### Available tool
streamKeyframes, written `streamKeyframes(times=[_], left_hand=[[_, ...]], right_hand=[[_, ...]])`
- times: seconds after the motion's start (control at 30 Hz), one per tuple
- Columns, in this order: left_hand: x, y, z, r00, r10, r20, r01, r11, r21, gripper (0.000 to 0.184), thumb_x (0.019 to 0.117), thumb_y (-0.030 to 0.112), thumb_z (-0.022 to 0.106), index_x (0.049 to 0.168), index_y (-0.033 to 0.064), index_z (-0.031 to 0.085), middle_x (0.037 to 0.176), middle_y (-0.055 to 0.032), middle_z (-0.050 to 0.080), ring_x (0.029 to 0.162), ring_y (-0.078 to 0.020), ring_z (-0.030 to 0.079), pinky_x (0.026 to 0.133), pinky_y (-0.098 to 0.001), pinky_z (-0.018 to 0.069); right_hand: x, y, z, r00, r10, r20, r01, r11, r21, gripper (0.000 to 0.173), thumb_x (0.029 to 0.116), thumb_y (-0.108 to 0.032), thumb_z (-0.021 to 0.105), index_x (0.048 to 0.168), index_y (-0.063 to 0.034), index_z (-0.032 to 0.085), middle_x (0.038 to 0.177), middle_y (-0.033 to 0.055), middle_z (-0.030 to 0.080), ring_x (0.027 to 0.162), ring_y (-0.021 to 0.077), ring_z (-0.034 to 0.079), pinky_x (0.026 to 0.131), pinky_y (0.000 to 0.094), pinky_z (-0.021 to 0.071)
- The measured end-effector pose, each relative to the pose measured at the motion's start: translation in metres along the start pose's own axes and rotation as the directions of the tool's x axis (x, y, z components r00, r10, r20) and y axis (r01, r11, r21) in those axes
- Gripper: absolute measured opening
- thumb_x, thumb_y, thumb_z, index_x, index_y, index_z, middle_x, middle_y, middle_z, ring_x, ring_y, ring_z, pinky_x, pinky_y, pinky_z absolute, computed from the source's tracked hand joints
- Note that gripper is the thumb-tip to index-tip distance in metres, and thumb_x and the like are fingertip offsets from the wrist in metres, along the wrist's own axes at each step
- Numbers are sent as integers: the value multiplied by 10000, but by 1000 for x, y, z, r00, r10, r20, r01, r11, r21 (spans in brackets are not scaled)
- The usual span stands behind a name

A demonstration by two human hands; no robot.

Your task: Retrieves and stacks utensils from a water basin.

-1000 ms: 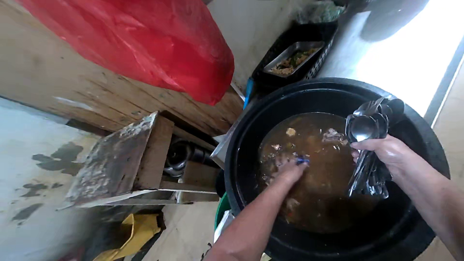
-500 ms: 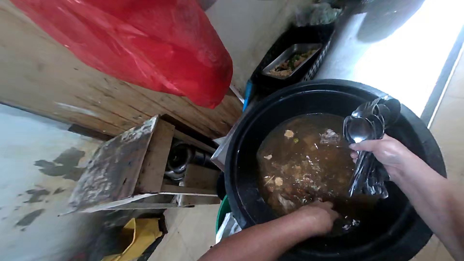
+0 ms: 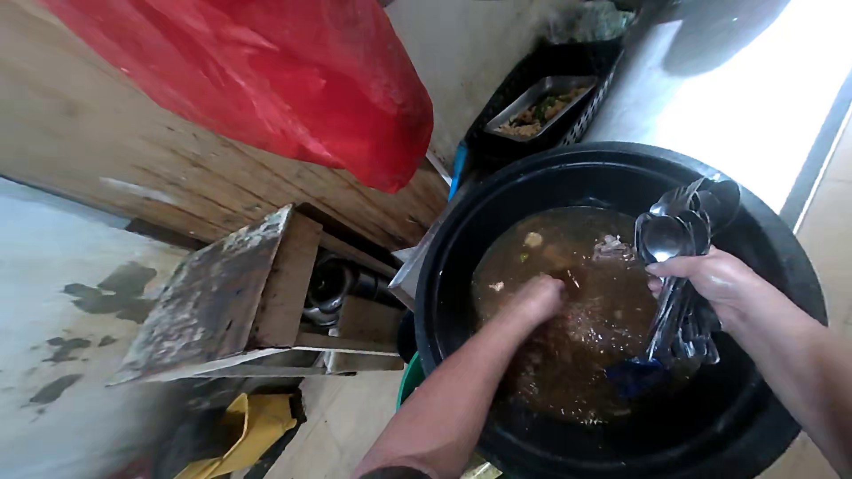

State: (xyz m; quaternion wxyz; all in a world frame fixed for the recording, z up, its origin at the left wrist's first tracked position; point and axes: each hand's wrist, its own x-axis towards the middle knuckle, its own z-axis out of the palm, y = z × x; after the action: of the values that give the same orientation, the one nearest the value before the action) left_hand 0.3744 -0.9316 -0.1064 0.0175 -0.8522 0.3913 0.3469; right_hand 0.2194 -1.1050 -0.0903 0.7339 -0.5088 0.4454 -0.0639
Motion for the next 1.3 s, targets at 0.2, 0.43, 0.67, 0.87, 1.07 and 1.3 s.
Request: streamKeyframes(times=[0.2,0.43,0.67,0.87,1.07,1.3], left_hand=[[7,-65,32,991,-125,-48,128,989,75,534,922,26,679,1429,137,558,1484,-170,502,1317,-389,545,1049,-581,488],[-3,-49,-2,982,-75,175,157,839,-522,311,1038,106,592,1342,41,594,1102,-120,661,868,-171,650,784,-341,554],[-4,-45,-19,975,47,217,159,530,-833,360,1075,43,436,1431,5,473,1057,-101,665,789,-134,665,687,-272,561],[-2,-39,-18,988,45,149,123,363,-924,430,1029,25,383,1449,15,472,1160,-143,665,875,-196,692,744,-337,585],[0,-33,-19,996,17,93,86,237,-968,476,1113,297,265,1322,7,579,1071,-149,686,883,-249,699,775,-398,590],[6,-46,-14,942,-336,19,337,941,-26,480,1086,378,466,1339,1,621,1359,-250,605,1292,-402,571,1073,-617,437]], right_hand=[[-2,-3,2,1000,15,8,-15,999,33,448,939,26,629,1352,-82,495,908,103,627,635,149,632,582,293,572],[-1,-5,3,1000,25,2,-25,1000,4,449,948,17,633,1361,-67,478,871,108,625,613,145,628,581,284,567],[-2,-4,2,1000,20,1,-20,1000,-24,437,949,6,637,1355,-68,495,873,104,630,625,146,631,588,283,566],[-3,-5,2,1000,21,-6,-21,999,-44,435,943,5,648,1345,-64,499,857,108,634,611,148,632,579,278,564],[2,-2,1,1000,19,18,-19,1000,-8,449,935,26,638,1349,-75,496,891,112,627,624,157,626,580,296,566],[-1,-4,2,999,36,-3,-36,999,-27,507,935,13,651,1397,-86,465,911,122,626,635,161,634,583,293,565]])
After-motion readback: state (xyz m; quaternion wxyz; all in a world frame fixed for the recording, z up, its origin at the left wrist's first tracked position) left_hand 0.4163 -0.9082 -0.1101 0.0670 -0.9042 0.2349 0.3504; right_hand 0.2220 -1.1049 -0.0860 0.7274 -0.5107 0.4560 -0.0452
